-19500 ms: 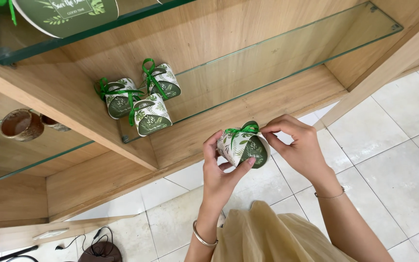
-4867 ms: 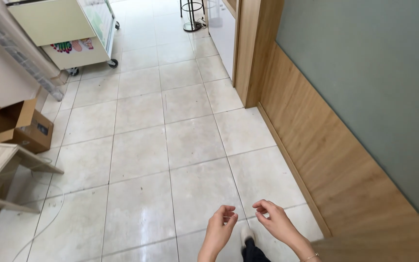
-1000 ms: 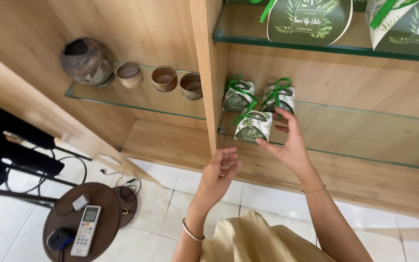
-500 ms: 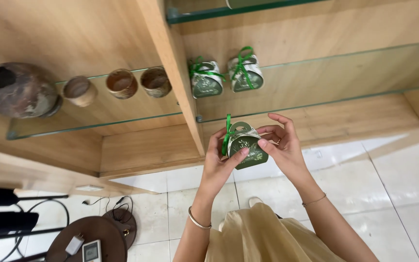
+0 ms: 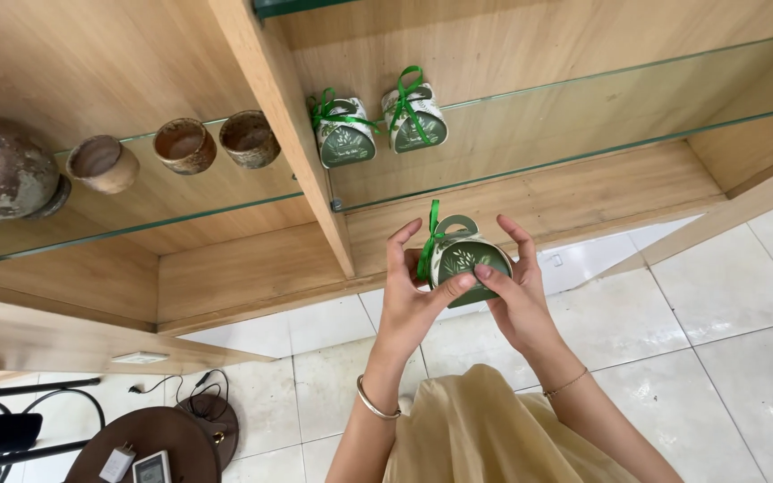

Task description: Organizing small green candle gift boxes by moving them from a display shelf to a desk.

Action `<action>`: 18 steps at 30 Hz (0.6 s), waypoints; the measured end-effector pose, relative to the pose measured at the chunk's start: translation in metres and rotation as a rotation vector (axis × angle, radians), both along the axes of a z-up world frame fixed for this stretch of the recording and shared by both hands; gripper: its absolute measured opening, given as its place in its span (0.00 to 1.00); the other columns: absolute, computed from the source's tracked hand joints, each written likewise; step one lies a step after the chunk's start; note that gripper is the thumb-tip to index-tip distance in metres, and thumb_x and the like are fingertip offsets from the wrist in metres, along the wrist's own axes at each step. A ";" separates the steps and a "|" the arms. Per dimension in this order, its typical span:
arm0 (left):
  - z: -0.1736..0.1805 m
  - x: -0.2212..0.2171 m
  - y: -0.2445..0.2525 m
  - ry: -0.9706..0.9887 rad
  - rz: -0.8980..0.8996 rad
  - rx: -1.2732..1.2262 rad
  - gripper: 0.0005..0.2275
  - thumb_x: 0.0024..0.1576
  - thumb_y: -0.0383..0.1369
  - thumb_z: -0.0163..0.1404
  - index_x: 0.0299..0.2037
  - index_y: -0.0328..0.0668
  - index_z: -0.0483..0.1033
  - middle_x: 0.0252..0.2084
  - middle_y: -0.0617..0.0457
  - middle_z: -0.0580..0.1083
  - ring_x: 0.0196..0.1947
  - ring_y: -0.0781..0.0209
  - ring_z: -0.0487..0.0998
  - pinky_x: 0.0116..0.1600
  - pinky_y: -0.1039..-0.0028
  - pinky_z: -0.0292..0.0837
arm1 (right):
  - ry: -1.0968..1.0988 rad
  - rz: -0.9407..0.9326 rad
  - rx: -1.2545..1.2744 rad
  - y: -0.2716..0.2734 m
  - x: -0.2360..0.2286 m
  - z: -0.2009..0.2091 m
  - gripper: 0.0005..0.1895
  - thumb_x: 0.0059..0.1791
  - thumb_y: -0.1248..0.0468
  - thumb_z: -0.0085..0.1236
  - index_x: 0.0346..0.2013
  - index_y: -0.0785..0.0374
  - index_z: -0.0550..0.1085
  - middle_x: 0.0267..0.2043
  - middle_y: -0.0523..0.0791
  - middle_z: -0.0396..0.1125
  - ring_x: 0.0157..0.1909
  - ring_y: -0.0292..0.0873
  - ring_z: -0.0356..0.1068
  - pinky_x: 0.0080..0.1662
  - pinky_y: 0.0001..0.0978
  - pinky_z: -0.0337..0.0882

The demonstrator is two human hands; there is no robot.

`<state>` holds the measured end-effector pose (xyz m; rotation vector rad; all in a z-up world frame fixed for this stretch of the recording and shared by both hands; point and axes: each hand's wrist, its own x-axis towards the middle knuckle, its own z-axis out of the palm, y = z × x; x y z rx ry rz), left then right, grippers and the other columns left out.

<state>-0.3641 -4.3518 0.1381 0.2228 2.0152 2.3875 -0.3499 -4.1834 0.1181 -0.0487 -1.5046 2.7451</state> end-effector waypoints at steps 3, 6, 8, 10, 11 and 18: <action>0.013 0.004 0.014 -0.007 0.000 0.015 0.44 0.46 0.38 0.69 0.69 0.34 0.53 0.46 0.48 0.76 0.44 0.63 0.80 0.47 0.76 0.79 | 0.054 -0.002 0.000 0.015 -0.002 -0.005 0.44 0.50 0.72 0.58 0.75 0.54 0.48 0.52 0.50 0.67 0.51 0.41 0.70 0.52 0.36 0.73; 0.014 0.008 0.025 0.002 0.013 -0.068 0.44 0.45 0.35 0.70 0.69 0.32 0.54 0.48 0.46 0.75 0.48 0.61 0.80 0.48 0.74 0.78 | -0.037 -0.050 0.003 0.021 -0.005 0.008 0.40 0.49 0.70 0.57 0.72 0.57 0.50 0.52 0.51 0.69 0.50 0.42 0.72 0.48 0.36 0.76; 0.012 0.009 0.029 -0.060 0.026 -0.017 0.43 0.45 0.34 0.69 0.68 0.32 0.55 0.48 0.45 0.75 0.47 0.60 0.80 0.46 0.73 0.80 | -0.044 -0.039 -0.002 0.023 -0.003 0.003 0.39 0.49 0.70 0.58 0.72 0.58 0.51 0.52 0.51 0.69 0.49 0.42 0.72 0.47 0.37 0.76; 0.009 0.007 0.033 -0.118 0.038 0.036 0.42 0.45 0.33 0.68 0.68 0.33 0.56 0.47 0.44 0.74 0.46 0.59 0.81 0.45 0.72 0.82 | -0.046 -0.030 -0.007 0.024 -0.004 0.001 0.38 0.50 0.69 0.58 0.72 0.58 0.52 0.52 0.51 0.69 0.49 0.42 0.72 0.46 0.37 0.76; 0.006 0.007 0.035 -0.112 0.033 0.093 0.42 0.45 0.32 0.68 0.68 0.33 0.55 0.49 0.43 0.73 0.48 0.57 0.80 0.47 0.72 0.82 | -0.060 -0.024 0.002 0.025 -0.004 0.002 0.38 0.49 0.69 0.58 0.71 0.58 0.53 0.51 0.51 0.69 0.49 0.42 0.72 0.47 0.37 0.77; 0.015 0.013 0.041 -0.130 0.034 0.167 0.39 0.48 0.27 0.65 0.68 0.33 0.54 0.52 0.42 0.69 0.51 0.55 0.79 0.49 0.70 0.82 | -0.019 -0.010 -0.009 0.031 -0.005 0.001 0.37 0.49 0.71 0.59 0.70 0.59 0.55 0.50 0.51 0.69 0.49 0.41 0.72 0.48 0.35 0.76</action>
